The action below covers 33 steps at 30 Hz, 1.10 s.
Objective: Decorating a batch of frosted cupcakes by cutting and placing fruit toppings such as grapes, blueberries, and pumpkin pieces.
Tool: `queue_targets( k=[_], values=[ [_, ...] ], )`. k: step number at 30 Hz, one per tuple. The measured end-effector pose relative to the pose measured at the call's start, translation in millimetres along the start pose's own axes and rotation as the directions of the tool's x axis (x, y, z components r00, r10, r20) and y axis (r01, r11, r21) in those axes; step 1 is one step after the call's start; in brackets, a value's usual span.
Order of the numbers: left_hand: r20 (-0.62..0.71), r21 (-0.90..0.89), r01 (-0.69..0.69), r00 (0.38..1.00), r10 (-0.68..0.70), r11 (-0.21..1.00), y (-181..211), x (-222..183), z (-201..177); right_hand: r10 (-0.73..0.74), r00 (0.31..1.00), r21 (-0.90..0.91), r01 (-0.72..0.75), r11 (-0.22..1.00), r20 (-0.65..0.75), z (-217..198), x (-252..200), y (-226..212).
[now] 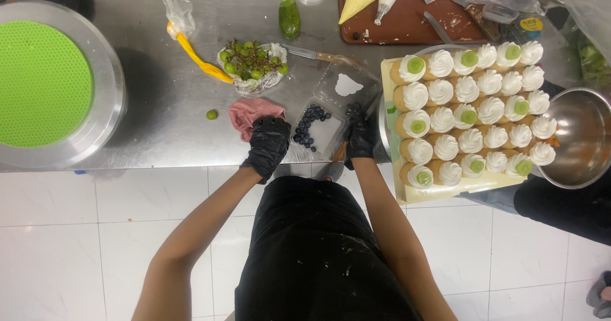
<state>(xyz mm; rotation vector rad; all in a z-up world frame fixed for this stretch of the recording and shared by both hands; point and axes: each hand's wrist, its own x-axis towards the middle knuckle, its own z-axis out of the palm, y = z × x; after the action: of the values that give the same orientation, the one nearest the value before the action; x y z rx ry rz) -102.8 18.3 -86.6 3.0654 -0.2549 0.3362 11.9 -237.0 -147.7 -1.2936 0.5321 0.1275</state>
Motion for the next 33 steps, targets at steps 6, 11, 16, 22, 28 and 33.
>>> queue_targets(
  k=[6, 11, 16, 22, 28, 33],
  values=[
    [-0.063, -0.017, 0.038, 0.997, -0.039, 0.999, 4, 4, -2, -0.089, 0.996, 0.123, 0.092, 0.988, -0.028, -2, -15, 0],
    [0.008, 0.01, 0.06, 0.998, -0.061, 0.998, 7, 15, -6, 0.049, 0.99, 0.178, -0.024, 0.984, -0.135, 3, -56, -36],
    [-0.023, -0.017, 0.082, 0.996, -0.083, 0.996, 2, 28, -12, -0.129, 0.99, 0.142, 0.136, 0.981, -0.061, -65, -25, 34],
    [-0.027, -0.112, 0.184, 0.982, -0.189, 0.976, -7, 37, -49, -0.249, 0.961, -0.113, 0.263, 0.958, 0.122, -79, -90, -8],
    [0.265, -0.964, 0.239, 0.883, -0.386, -0.117, 2, 19, -74, -0.295, 0.862, -0.658, 0.505, 0.559, 0.411, -125, -157, -42],
    [0.495, -0.694, 0.298, 0.858, -0.133, -0.656, 24, 24, -185, 0.034, 0.893, -0.684, 0.319, 0.656, 0.449, -137, -235, -85]
  ],
)
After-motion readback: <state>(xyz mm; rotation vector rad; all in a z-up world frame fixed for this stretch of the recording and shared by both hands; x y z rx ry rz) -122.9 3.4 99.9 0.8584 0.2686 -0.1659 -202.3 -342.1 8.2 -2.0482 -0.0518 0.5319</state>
